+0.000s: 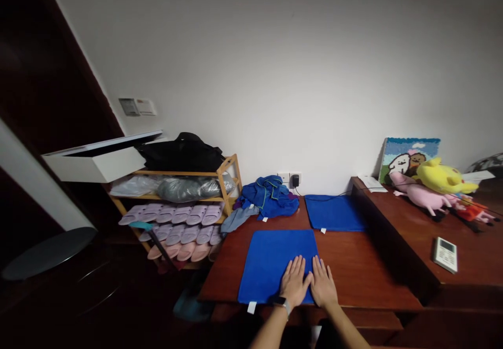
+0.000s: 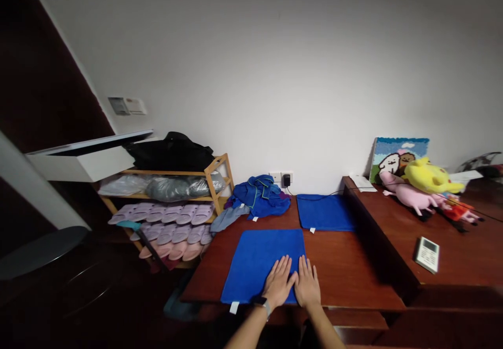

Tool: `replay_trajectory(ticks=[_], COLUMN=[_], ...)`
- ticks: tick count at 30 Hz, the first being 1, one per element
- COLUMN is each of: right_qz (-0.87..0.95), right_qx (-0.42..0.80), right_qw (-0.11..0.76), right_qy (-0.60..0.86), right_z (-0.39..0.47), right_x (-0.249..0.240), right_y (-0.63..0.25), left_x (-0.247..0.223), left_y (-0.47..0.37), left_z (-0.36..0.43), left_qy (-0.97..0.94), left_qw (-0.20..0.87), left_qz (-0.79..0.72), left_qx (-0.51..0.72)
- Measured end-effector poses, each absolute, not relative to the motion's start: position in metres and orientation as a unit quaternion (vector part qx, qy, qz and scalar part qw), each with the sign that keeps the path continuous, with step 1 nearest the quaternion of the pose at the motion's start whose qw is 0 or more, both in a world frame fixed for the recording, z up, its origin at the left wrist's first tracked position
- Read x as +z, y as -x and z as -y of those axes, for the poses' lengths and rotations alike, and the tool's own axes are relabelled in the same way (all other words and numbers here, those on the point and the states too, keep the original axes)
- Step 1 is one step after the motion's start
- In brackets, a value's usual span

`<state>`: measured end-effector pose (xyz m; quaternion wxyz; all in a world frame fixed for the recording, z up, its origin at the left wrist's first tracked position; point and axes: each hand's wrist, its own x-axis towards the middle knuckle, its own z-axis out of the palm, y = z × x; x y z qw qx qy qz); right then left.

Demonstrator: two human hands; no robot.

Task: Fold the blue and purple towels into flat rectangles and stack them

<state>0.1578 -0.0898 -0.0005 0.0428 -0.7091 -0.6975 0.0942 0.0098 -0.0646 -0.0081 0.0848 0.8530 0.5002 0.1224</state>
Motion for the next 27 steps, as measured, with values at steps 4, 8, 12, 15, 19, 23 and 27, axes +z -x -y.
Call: replay_trajectory(ticks=[4,8,12,15,19,23,27], right_qz=[0.684,0.676,0.672,0.677,0.696,0.693,0.712], right_qx=[0.092,0.089,0.094,0.079,0.071,0.064,0.075], right_qw=[0.058,0.067,0.054,0.076,0.107,0.126,0.106], right_qy=[0.721,0.728,0.733,0.728,0.707,0.707,0.690], right_z=[0.090,0.087,0.092,0.109,0.132,0.137,0.137], right_x=[-0.003,-0.002,0.003,-0.005,-0.023,-0.023,-0.017], right_y=[-0.156,-0.152,-0.151,-0.154,-0.158,-0.157,-0.157], left_x=[-0.008,-0.007,-0.009,-0.011,-0.007,0.009,0.013], left_y=[0.084,0.168,0.199,0.198,0.163,0.068,-0.027], left_z=[0.069,0.077,0.082,0.083,0.086,0.091,0.097], left_qy=[-0.808,-0.748,-0.740,-0.734,-0.745,-0.829,-0.873], left_qw=[0.056,0.025,0.022,0.015,-0.028,0.020,0.106], left_qz=[-0.579,-0.658,-0.667,-0.672,-0.647,-0.534,-0.456], left_qx=[0.097,0.084,0.082,0.096,0.162,0.169,0.137])
